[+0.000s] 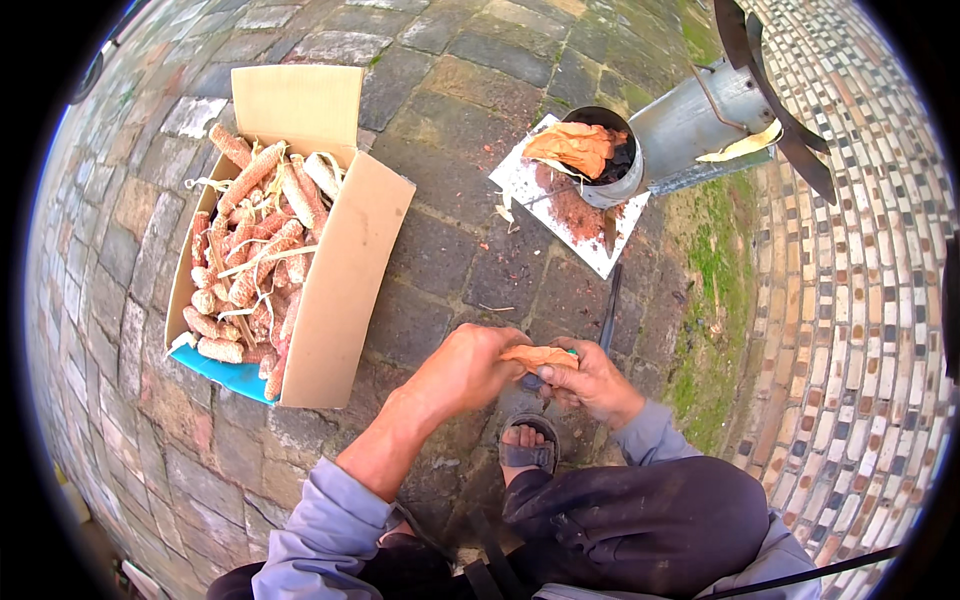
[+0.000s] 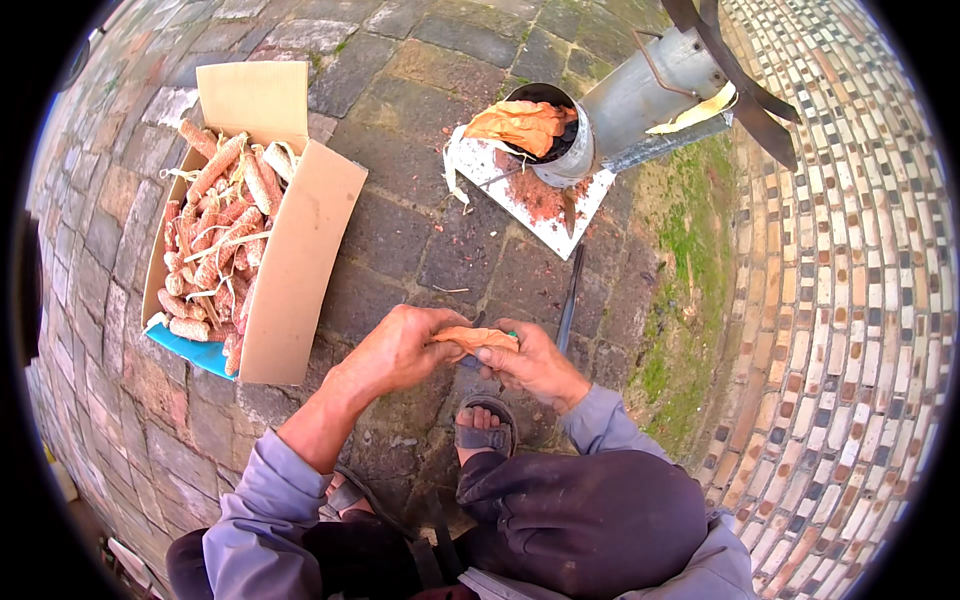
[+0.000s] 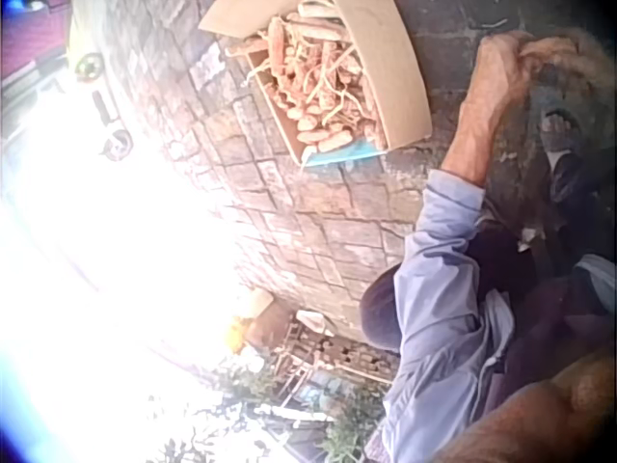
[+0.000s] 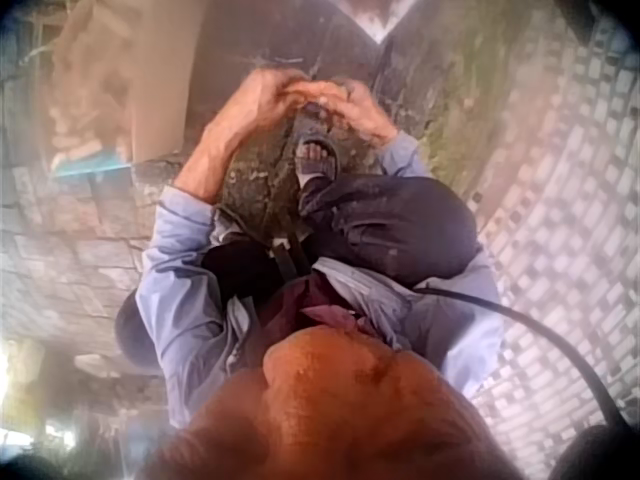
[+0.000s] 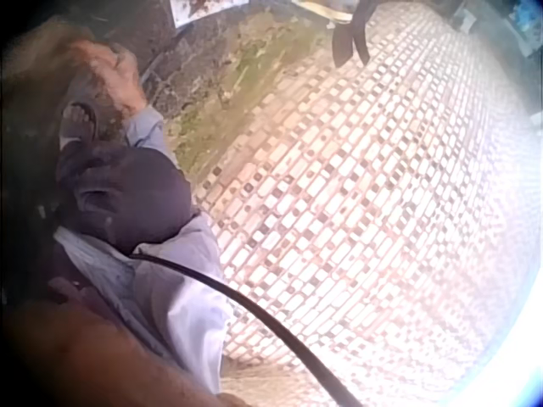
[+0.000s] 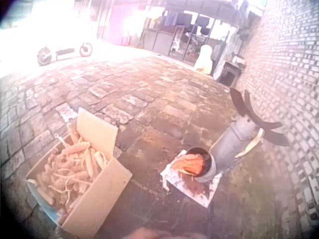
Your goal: The person tears orange paper and places it into a metal stove to start a fire. They then add dried corn cobs from a cardboard box into the stove and use a metal rod to adjust the burning material.
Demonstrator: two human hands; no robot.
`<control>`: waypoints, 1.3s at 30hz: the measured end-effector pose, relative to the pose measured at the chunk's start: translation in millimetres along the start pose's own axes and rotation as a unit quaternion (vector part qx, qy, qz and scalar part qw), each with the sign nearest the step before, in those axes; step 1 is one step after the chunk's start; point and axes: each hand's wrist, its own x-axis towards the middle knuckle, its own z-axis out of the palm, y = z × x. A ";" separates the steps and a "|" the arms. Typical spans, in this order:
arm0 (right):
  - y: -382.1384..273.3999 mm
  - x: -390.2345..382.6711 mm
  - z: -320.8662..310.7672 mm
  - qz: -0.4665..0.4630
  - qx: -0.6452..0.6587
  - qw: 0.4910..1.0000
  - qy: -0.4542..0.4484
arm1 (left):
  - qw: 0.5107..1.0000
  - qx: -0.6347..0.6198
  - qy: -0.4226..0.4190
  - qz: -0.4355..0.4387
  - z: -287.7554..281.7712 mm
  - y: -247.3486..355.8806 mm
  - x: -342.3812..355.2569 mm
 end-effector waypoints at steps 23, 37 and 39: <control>-6.0 6.0 -7.3 -0.125 -0.150 0.978 0.066 | 0.973 -0.174 -0.065 -0.138 2.7 -11.1 2.4; -5.1 3.8 -2.0 -0.067 0.069 0.992 0.080 | 0.995 -0.020 0.091 -0.021 14.5 -9.9 1.0; -8.0 5.3 -0.2 -0.048 0.067 0.992 0.091 | 0.990 0.054 0.122 0.045 16.1 -12.3 0.0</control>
